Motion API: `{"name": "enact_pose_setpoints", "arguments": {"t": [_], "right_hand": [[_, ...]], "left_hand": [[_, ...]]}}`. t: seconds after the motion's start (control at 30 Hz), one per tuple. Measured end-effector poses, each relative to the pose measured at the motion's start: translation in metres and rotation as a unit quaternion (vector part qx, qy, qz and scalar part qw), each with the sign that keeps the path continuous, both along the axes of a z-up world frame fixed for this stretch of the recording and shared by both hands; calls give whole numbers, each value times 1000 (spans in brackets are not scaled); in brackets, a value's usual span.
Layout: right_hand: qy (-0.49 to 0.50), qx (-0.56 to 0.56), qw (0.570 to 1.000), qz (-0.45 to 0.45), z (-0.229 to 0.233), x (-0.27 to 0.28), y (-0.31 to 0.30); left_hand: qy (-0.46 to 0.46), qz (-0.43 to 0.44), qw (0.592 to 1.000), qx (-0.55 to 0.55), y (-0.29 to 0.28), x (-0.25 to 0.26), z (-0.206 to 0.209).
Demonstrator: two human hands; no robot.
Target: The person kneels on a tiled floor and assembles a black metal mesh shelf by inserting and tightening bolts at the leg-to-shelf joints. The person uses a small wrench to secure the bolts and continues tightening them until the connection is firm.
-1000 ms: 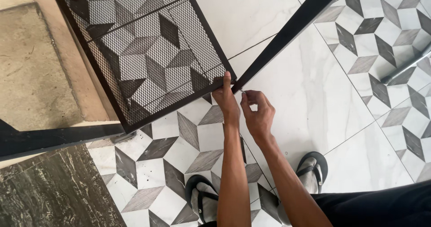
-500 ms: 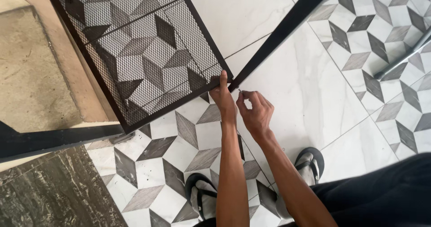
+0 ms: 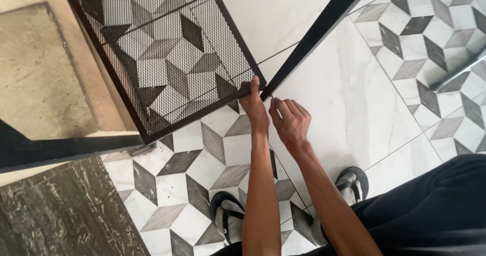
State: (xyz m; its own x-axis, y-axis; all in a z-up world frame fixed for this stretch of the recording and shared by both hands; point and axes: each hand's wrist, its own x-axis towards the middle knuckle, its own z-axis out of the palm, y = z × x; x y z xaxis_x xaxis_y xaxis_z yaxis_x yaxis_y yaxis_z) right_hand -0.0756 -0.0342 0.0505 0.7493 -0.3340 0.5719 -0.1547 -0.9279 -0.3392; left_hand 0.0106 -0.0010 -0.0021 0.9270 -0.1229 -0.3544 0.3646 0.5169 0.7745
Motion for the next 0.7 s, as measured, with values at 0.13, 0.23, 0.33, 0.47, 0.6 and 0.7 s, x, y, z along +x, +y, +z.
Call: {"name": "enact_pose_setpoints", "arguments": {"t": [0.13, 0.23, 0.33, 0.47, 0.6, 0.7], "right_hand": [[-1, 55, 998, -12, -1, 2, 4], [8, 155, 986, -54, -1, 6, 13], [9, 310, 945, -99, 0, 8, 15], [44, 491, 865, -95, -4, 10, -8], [-42, 752, 656, -52, -22, 10, -21], [-92, 907, 403, -84, -30, 10, -29]], "left_hand": [[-22, 19, 999, -23, -1, 0, -2], [-12, 9, 1000, -8, -2, 3, -6], [25, 8, 999, -18, -5, 4, -14], [19, 14, 995, -94, -5, 9, -22], [77, -55, 995, -42, 9, 6, -18], [52, -33, 994, -95, 5, 6, -5]]}}
